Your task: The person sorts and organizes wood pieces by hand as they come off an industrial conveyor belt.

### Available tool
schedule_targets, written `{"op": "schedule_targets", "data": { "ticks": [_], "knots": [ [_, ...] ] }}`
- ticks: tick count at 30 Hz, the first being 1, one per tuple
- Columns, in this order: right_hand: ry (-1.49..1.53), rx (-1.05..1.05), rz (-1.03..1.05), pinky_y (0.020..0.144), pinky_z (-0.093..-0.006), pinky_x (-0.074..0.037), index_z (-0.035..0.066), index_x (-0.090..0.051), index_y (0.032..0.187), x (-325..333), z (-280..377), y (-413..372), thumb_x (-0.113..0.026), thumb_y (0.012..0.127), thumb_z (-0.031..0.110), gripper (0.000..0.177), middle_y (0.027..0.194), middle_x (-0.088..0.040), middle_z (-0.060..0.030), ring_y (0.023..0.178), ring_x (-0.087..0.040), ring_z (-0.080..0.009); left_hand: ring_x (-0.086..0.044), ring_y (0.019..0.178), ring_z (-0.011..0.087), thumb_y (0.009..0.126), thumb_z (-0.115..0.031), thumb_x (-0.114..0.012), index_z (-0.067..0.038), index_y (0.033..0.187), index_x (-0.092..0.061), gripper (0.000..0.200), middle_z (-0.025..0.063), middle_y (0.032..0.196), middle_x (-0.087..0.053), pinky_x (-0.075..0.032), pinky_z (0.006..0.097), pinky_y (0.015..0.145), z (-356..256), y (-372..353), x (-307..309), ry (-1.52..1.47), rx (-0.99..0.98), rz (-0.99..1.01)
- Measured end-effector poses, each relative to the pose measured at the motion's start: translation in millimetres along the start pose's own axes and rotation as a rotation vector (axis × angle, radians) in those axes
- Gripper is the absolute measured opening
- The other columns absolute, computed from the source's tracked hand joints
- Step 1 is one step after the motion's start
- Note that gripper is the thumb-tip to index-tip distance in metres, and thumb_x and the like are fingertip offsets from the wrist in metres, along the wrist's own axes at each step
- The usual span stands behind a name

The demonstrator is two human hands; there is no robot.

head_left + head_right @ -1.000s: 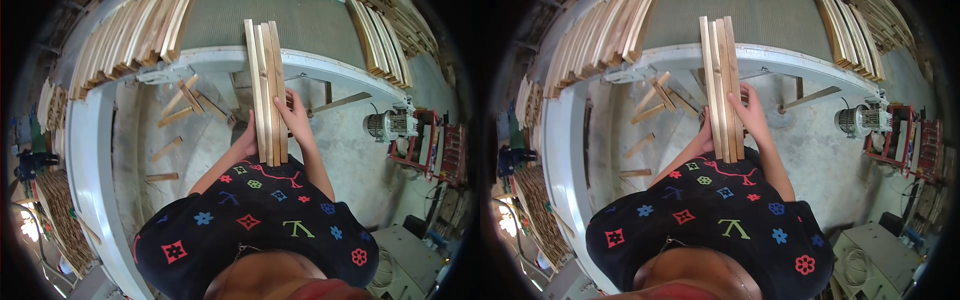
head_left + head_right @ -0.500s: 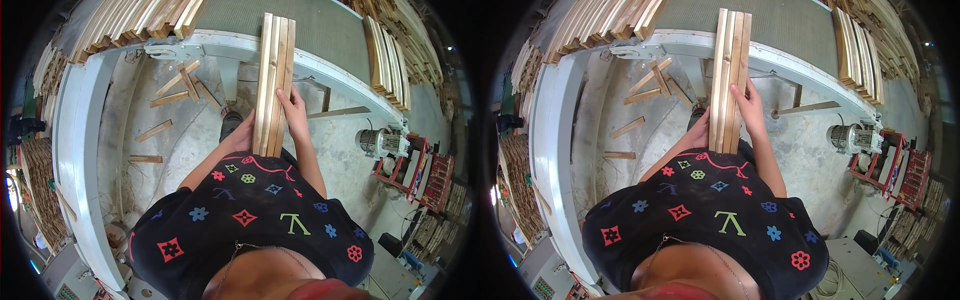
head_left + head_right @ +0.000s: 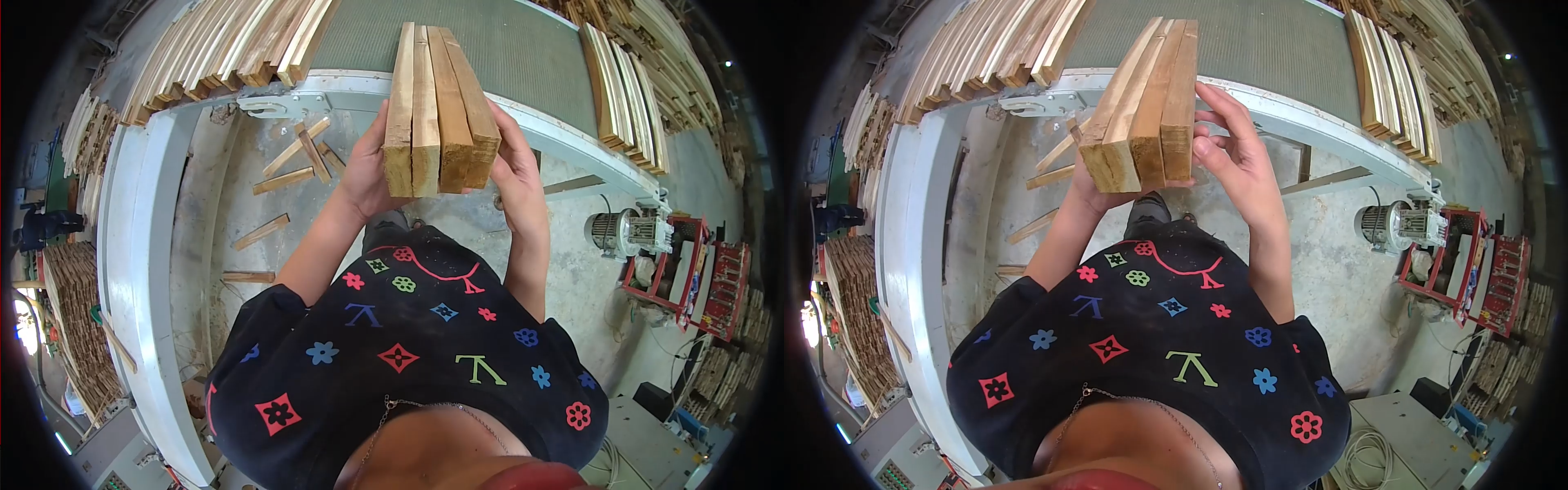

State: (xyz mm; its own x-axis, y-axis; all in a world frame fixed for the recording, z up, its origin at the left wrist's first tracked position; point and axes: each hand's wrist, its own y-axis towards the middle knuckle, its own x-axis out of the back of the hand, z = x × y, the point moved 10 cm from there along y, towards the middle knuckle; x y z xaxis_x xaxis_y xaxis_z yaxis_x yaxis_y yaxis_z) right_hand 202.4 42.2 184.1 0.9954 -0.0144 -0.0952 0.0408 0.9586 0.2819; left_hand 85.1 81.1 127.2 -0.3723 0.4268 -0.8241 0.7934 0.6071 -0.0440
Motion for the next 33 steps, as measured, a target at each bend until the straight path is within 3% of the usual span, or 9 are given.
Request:
{"op": "schedule_targets", "data": {
  "ticks": [6,13,16,20,23,24,27,29,33],
  "knots": [
    [0.031,-0.008,-0.026,0.098,-0.0348,-0.049,0.008,-0.045,0.149,-4,1,2,-0.066,0.097,0.022,0.059,0.135,-0.053,-0.0088,0.123,-0.051,-0.0188,-0.056,0.129,0.027,0.106,-0.056,-0.028,-0.01,0.152,-0.038,0.066,0.0112,0.145,-0.052,-0.047,0.047,0.106,-8,-1,-8,-0.149,-0.027,0.014],
    [-0.1,-0.069,0.134,0.102,-0.0403,-0.046,0.009,-0.05,0.144,20,-36,13,-0.07,0.092,0.023,0.058,0.138,-0.053,-0.0089,0.129,-0.05,-0.0237,-0.056,0.122,0.0432,0.097,-0.068,-0.035,-0.003,0.153,-0.031,0.086,0.0263,0.141,-0.05,-0.049,0.0619,0.098,18,-10,42,0.023,0.01,-0.203],
    [-1.166,0.262,0.16,0.105,-0.0458,-0.043,0.013,-0.049,0.144,15,-26,46,-0.075,0.084,0.02,0.065,0.142,-0.051,-0.011,0.133,-0.047,-0.0294,-0.063,0.108,0.0398,0.099,-0.066,-0.034,-0.004,0.151,-0.035,0.08,0.0236,0.134,-0.055,-0.054,0.058,0.09,69,-34,68,-0.213,0.052,-0.267],
    [-1.269,0.806,0.874,0.109,-0.052,-0.038,0.015,-0.043,0.145,-77,-43,63,-0.088,0.066,0.025,0.092,0.137,-0.053,-0.0141,0.131,-0.048,-0.0327,-0.066,0.097,0.0396,0.1,-0.065,-0.032,-0.008,0.153,-0.032,0.078,0.0244,0.134,-0.054,-0.061,0.0539,0.073,100,-62,108,-0.317,0.102,-0.204],
    [-1.025,0.553,1.293,0.111,-0.0497,-0.036,0.012,-0.045,0.141,-119,-68,83,-0.09,0.061,0.028,0.094,0.137,-0.052,-0.0132,0.129,-0.049,-0.0301,-0.067,0.097,0.0389,0.099,-0.066,-0.036,-0.003,0.152,-0.031,0.082,0.0248,0.136,-0.053,-0.061,0.0528,0.075,50,-93,84,-0.252,0.136,-0.218],
    [-0.995,0.593,1.129,0.109,-0.0482,-0.038,0.011,-0.046,0.139,-125,-42,105,-0.089,0.063,0.03,0.09,0.134,-0.053,-0.0129,0.127,-0.05,-0.0303,-0.058,0.112,0.0361,0.091,-0.075,-0.041,-0.003,0.154,-0.027,0.096,0.0215,0.142,-0.05,-0.05,0.0501,0.094,-17,-135,118,0.303,-0.211,-0.22],
    [-0.849,0.553,0.601,0.105,-0.0441,-0.043,0.007,-0.049,0.135,-129,37,134,-0.087,0.067,0.036,0.083,0.127,-0.056,-0.0127,0.121,-0.053,-0.0303,-0.037,0.142,0.031,0.074,-0.091,-0.048,-0.004,0.157,-0.021,0.123,0.0165,0.157,-0.038,-0.03,0.0479,0.118,-156,-160,45,0.44,-0.726,-0.322],
    [-0.72,0.386,0.224,0.105,-0.042,-0.044,0.004,-0.049,0.134,-111,62,139,-0.086,0.071,0.043,0.083,0.122,-0.059,-0.0137,0.119,-0.056,-0.0295,-0.036,0.144,0.0313,0.082,-0.068,-0.057,-0.004,0.158,-0.021,0.106,0.0182,0.157,-0.036,-0.027,0.0495,0.119,-174,-141,-10,0.63,-0.819,0.073],
    [-0.082,-0.194,0.035,0.093,-0.0349,-0.053,-0.007,-0.044,0.136,-69,-20,128,-0.081,0.08,0.046,0.085,0.121,-0.063,-0.018,0.107,-0.065,-0.0245,-0.038,0.143,0.0277,0.083,-0.028,-0.08,-0.005,0.16,-0.012,0.105,0.0193,0.155,-0.033,-0.03,0.0421,0.118,-75,-47,22,1.056,-0.45,-0.353]
  ]
}}
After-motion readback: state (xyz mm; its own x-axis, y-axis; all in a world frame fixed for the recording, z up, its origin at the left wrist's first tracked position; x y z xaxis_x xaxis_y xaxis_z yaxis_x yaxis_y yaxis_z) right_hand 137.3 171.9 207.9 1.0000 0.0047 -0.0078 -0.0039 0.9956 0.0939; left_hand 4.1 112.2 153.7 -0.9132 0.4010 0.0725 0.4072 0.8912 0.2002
